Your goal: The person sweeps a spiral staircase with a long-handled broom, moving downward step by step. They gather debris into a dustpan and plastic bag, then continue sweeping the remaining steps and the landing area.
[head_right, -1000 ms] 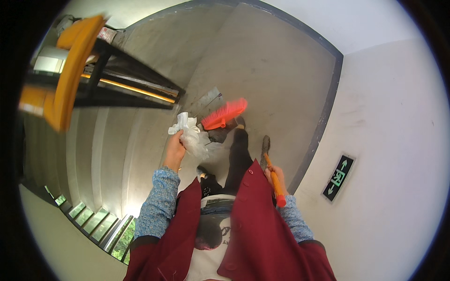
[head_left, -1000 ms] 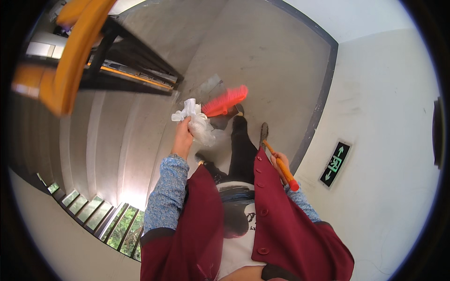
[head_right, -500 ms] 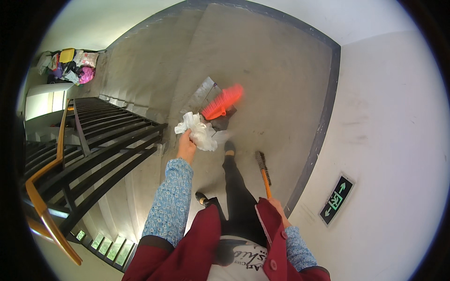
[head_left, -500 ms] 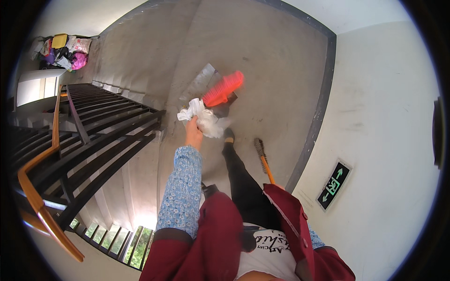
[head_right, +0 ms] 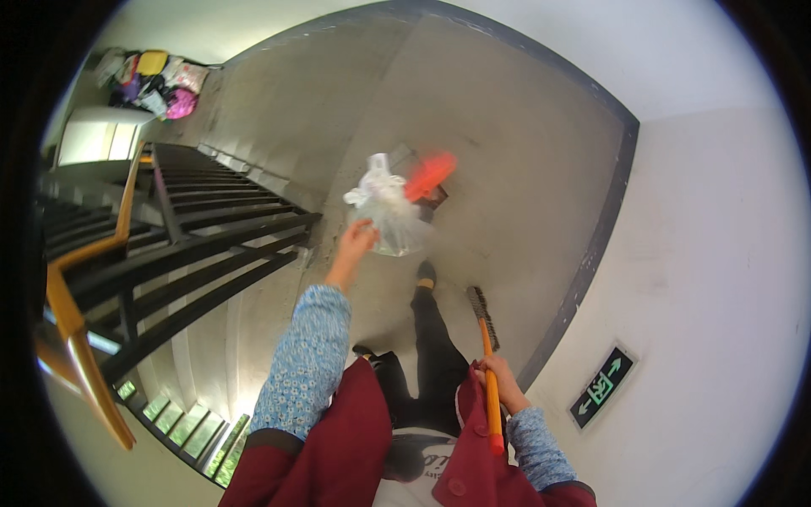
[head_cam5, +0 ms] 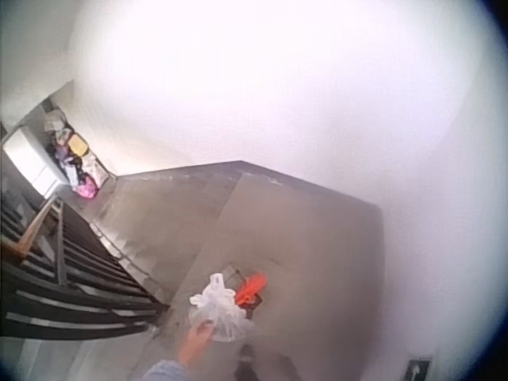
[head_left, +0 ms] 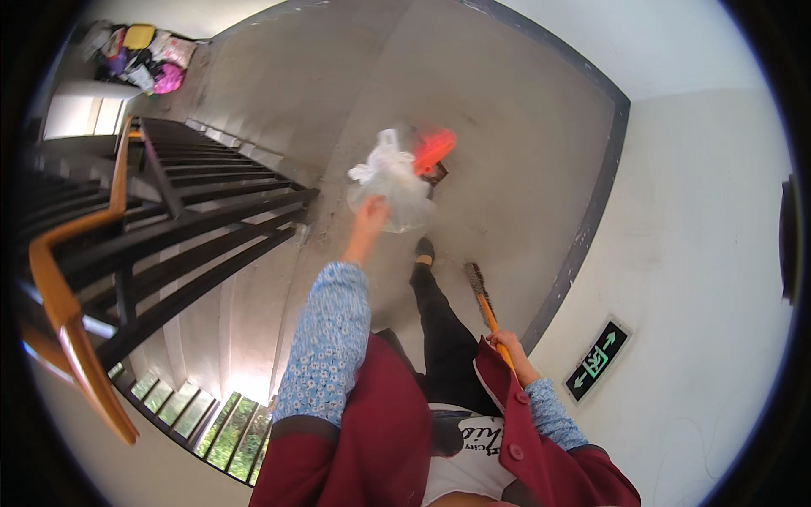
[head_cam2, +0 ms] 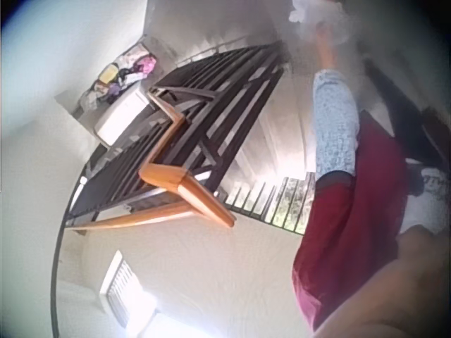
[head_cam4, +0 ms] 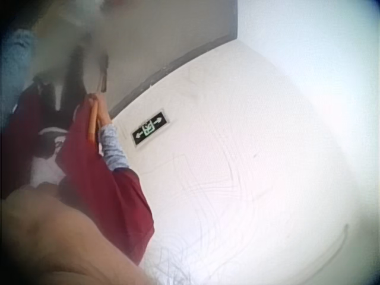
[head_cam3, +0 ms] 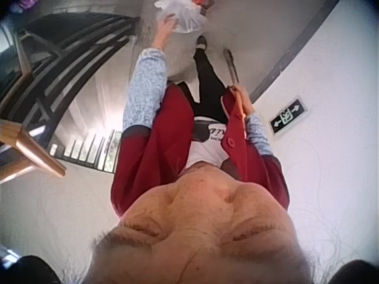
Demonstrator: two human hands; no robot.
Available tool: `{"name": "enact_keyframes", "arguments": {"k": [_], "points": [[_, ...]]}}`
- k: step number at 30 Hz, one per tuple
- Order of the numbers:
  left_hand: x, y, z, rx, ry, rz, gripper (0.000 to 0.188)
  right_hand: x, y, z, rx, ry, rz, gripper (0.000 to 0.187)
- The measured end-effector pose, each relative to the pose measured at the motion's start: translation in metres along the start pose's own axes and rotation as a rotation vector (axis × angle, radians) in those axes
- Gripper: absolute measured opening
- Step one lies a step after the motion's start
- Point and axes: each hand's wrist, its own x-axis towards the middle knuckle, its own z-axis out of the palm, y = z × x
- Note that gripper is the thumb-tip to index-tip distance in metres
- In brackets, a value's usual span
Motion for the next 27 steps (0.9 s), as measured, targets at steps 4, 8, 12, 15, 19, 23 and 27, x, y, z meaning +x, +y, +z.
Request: {"name": "enact_keyframes", "arguments": {"k": [4,8,12,15,19,23,27], "points": [[-0.137,-0.01,-0.012,-0.064,-0.241,0.164,0.046,0.024,-0.052,0.011,-0.197,-0.129,-0.086,0.019],[-0.299,-0.006,-0.04,-0.095,-0.404,0.263,0.052,0.03,-0.115,0.06,-0.377,-0.219,-0.198,0.023],[-0.45,-0.007,-0.09,-0.043,-0.366,0.495,0.059,0.008,-0.18,0.143,-0.434,-0.333,-0.44,0.02],[-0.549,-0.019,-0.138,0.042,-0.246,0.561,0.063,-0.009,-0.222,0.22,-0.455,-0.433,-0.606,0.021],[-0.662,-0.049,-0.181,0.218,0.115,0.753,0.048,-0.043,-0.26,0.325,-0.565,-0.539,-0.738,0.018],[-0.729,-0.083,-0.199,-0.004,0.361,0.859,0.02,-0.066,-0.291,0.41,-0.592,-0.673,-0.897,0.017],[-0.744,-0.121,-0.207,-0.088,0.617,0.956,0.018,-0.065,-0.305,0.47,-0.489,-0.667,-1.051,0.015]]}}
